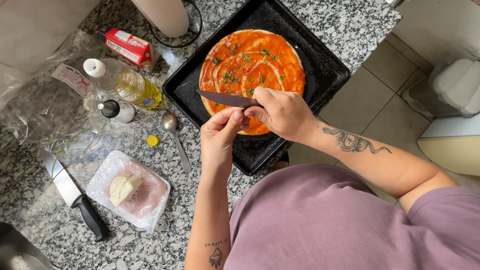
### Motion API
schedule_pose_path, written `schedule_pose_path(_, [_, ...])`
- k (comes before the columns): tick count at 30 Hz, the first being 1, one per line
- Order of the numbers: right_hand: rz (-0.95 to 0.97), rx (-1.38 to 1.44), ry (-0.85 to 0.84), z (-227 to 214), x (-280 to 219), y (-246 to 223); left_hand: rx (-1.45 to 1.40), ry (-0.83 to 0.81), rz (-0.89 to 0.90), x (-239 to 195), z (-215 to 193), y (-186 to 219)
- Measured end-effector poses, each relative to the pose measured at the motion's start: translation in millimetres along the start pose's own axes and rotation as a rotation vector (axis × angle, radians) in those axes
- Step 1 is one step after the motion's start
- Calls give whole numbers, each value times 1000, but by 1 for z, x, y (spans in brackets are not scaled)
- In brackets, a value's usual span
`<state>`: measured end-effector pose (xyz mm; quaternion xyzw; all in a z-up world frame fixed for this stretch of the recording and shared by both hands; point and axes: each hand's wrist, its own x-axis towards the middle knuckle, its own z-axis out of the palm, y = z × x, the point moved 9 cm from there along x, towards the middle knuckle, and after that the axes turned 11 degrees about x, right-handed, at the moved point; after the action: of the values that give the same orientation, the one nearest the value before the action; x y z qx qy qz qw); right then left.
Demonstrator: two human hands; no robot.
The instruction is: The person scores the crust of a pizza on a baking sheet with a knife. They then unwrap a block of cheese, cut it into small pieces on a cutting board, and place the pieces on the board.
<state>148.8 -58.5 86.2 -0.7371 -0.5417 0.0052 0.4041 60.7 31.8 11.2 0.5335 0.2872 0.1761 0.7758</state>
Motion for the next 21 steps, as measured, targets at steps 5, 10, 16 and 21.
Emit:
schedule_pose_path(5, [12,-8,-1,4,-2,5,91,-7,32,3,-2,5])
schedule_pose_path(10, [88,106,-58,6,4,6,131,-23,51,6,-1,14])
schedule_pose_path(16, [206,348,-124,12,6,15,106,-40,44,8,-1,14])
schedule_pose_path(21, [166,242,-107,12,6,15,128,-43,42,8,0,13])
